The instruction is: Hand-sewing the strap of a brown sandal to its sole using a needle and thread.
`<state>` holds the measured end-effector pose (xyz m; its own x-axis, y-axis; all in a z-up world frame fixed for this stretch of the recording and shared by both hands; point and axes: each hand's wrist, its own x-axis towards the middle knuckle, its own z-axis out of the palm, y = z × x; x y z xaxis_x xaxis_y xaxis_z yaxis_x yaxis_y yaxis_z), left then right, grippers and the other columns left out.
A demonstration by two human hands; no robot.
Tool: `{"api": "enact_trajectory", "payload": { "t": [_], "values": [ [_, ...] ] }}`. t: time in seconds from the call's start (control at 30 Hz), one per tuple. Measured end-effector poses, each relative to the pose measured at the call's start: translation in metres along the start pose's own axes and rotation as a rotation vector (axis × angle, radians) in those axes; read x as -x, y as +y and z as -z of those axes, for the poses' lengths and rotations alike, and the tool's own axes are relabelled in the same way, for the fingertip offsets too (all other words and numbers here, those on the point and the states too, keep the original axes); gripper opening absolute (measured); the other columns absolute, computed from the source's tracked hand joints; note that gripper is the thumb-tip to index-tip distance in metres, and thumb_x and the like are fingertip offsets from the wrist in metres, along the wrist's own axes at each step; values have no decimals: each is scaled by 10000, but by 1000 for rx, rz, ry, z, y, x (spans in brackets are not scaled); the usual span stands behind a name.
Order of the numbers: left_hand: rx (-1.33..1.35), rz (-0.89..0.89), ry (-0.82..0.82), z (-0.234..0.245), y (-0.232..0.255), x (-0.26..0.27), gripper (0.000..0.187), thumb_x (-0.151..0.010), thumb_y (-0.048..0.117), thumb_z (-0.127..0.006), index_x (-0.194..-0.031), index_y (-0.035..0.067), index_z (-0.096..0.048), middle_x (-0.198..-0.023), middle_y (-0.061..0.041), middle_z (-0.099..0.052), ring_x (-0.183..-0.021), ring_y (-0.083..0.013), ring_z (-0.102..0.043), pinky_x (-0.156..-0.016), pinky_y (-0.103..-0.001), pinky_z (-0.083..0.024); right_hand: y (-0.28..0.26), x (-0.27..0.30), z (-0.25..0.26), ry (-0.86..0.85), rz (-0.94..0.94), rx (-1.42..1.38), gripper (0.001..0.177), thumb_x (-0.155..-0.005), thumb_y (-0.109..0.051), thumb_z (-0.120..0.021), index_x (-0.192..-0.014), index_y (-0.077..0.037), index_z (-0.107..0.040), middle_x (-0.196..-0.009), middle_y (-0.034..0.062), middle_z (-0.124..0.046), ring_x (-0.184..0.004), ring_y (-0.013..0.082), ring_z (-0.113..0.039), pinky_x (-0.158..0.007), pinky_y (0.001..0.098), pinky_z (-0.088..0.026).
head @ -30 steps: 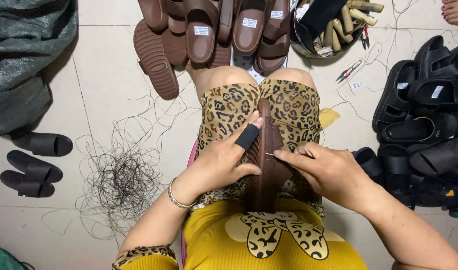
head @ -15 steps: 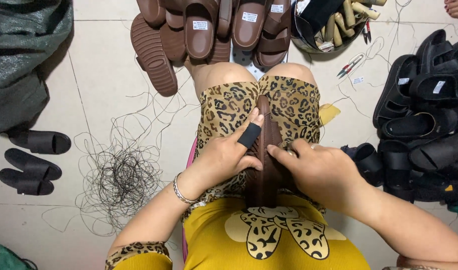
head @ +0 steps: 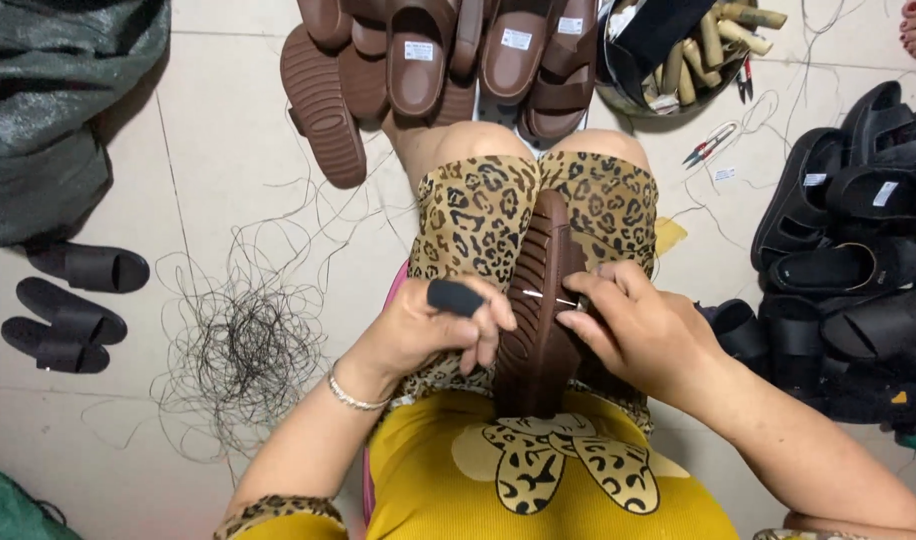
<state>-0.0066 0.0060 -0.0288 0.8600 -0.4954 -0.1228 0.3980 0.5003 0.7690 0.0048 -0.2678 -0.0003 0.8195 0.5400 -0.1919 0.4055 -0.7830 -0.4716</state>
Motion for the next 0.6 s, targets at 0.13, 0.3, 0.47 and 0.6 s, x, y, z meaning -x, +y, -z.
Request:
{"api": "enact_trajectory", "payload": {
  "t": [0.13, 0.3, 0.47, 0.6],
  "values": [
    [-873, 241, 176, -13, -4, -18, 176, -990, 79, -620, -912, -60, -696, -601, -76, -621, -423, -103, -539, -333, -201, -427, -3, -1, 0, 93, 94, 53, 302, -962, -351, -623, -1237, -230, -650, -997, 8, -582, -557, 242, -733, -529, 383, -621],
    [-1003, 100, 126, -38, -6, -13, 314, -990, 219, -637, -789, -19, -680, -602, -165, -651, -534, -283, -671, -429, -312, -500, -2, 2, 68, -156, 24, 75, 286, -922, -295, -652, -1198, -244, -707, -966, 70, -664, -555, 311, -758, -499, 445, -635],
    [-695, 63, 326, -10, -4, -11, 260, -936, 17, -647, -1181, -70, -632, -730, -134, -668, -557, -184, -626, -453, -261, -525, 35, 21, 77, -274, -207, -332, 375, -891, -225, -655, -1253, -201, -747, -847, 158, -777, -671, 408, -802, -592, 480, -635],
    [-890, -275, 449, -19, 31, -19, 255, -949, 10, -639, -1187, -41, -562, -873, -100, -601, -770, -209, -611, -690, -324, -569, 29, 10, 9, -44, -156, -803, 290, -822, -152, -781, -1105, -95, -805, -987, 136, -792, -897, 289, -771, -823, 453, -593]
  ]
}}
